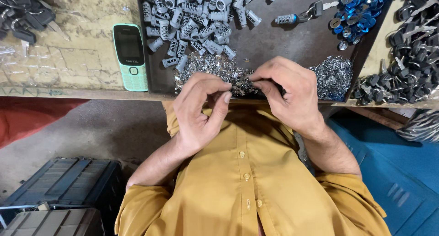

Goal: The person sits at a workbench assembling small lock cylinders by hand. They pick gray lock bodies from a tray, insert small metal pins and springs into each body, press the parts into place, and set finished assemblies back on the tray, repeating the cycle.

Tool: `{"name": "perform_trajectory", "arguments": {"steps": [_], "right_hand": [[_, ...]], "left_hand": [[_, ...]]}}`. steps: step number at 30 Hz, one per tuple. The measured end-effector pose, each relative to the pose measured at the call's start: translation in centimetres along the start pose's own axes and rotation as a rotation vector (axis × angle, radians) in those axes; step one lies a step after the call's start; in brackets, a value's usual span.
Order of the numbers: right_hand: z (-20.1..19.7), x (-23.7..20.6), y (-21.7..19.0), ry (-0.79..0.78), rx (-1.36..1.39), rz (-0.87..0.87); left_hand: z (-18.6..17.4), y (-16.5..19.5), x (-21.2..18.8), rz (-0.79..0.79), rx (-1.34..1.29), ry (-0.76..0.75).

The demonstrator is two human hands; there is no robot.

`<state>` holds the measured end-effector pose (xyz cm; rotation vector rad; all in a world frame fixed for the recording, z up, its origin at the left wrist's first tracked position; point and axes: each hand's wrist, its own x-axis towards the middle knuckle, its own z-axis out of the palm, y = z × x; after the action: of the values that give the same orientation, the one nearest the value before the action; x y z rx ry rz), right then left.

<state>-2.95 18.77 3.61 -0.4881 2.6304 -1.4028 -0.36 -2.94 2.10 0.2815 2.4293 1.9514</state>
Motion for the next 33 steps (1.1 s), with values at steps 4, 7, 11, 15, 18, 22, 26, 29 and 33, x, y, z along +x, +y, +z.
{"name": "perform_trajectory", "arguments": {"steps": [4,7,11,15,18,22,26,29,33], "right_hand": [[0.0,-0.7,-0.1,0.026,0.058,0.044],[0.2,-1.9,-0.5,0.058,0.185,-0.041],[1.1,-3.8,-0.2,0.163,0.430,-0.002],[0.4,-5.1,1.3,0.199,0.280,-0.111],[-0.2,-5.4,1.6,0.266,0.168,-0.172],[-1.6,-4.5,2.1,0.236,-0.038,-0.153],[-3.9,-2.7,3.9,0.228,-0.463,-0.002],[-4.7,-1.8,5.1,0.181,-0.587,-0.007],[-4.6,-0.1,5.6,0.075,-0.624,-0.032]], "left_hand": [[0.3,0.3,-0.2,-0.031,-0.027,-0.063],[0.7,0.0,-0.2,-0.203,-0.265,-0.188],[1.6,-0.9,0.4,-0.552,-0.822,-0.417],[3.2,-0.7,0.5,-0.616,-0.835,-0.405],[4.2,-0.3,0.9,-0.230,-0.471,-0.357],[4.4,0.3,1.6,-0.138,-0.271,-0.331],[3.9,0.2,2.1,-0.169,-0.221,-0.247],[3.3,0.0,2.3,-0.216,-0.283,-0.230],[3.1,-0.3,2.5,-0.326,-0.511,-0.258]]}}
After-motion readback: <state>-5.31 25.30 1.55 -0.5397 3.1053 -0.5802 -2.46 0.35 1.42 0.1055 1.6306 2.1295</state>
